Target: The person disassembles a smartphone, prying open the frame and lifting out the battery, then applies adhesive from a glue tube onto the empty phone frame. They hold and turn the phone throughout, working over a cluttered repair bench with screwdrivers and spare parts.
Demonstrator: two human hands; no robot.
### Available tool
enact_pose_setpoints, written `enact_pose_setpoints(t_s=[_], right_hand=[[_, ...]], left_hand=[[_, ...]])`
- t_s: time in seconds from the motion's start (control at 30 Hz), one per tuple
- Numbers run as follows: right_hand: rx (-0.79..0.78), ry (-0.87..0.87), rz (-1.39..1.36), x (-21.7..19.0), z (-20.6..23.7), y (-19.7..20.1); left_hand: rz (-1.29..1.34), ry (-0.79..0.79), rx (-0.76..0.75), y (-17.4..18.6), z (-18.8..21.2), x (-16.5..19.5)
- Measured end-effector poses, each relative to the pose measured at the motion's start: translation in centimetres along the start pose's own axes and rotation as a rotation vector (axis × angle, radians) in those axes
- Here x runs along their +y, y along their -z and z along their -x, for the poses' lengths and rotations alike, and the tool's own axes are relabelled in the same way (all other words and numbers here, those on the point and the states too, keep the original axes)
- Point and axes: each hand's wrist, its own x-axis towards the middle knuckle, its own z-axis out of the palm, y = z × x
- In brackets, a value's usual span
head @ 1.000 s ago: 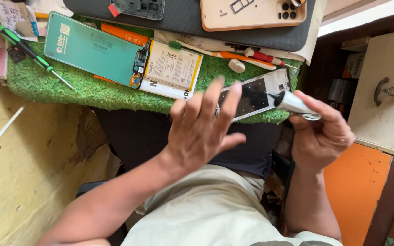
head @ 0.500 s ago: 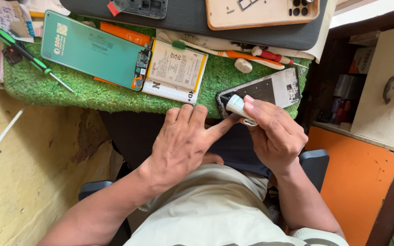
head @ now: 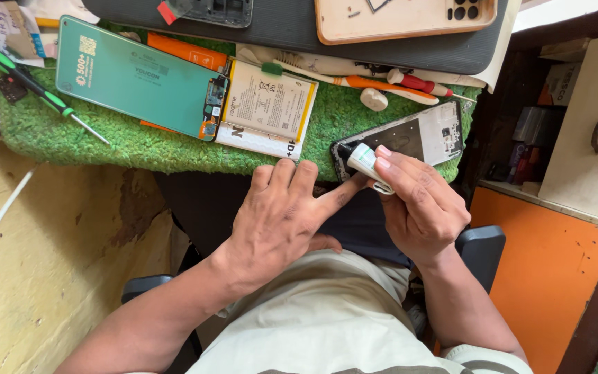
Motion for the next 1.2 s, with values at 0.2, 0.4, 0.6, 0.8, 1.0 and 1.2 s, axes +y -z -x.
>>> enact_pose_setpoints(t_s=[0.2, 0.4, 0.6, 0.8, 1.0, 1.2], right_hand=[[0.034, -0.002, 0.036, -0.04, -0.01, -0.10], [0.047, -0.011, 0.038, -0.07, -0.06, -0.22], [0.026, -0.001, 0.040, -0.07, 0.02, -0.20], [0.054, 0.002, 0.054, 0.02, 0.12, -0.21], [0.067, -0.012, 0.054, 0.11, 0.24, -0.23], [0.054, -0.009, 0.060, -0.03, 0.35, -0.15]], left_hand=[[-0.011, -0.002, -0.001, -0.07, 0.04, -0.14], [-0.002, -0.004, -0.008, -0.05, -0.13, -0.25], [-0.009, -0.003, -0.018, 0.03, -0.21, -0.16], [0.023, -0.001, -0.011, 0.03, -0.27, -0.22], [0.025, -0.004, -0.020, 0.07, -0.37, -0.28], [0.032, -0.007, -0.028, 0.13, -0.45, -0.19]])
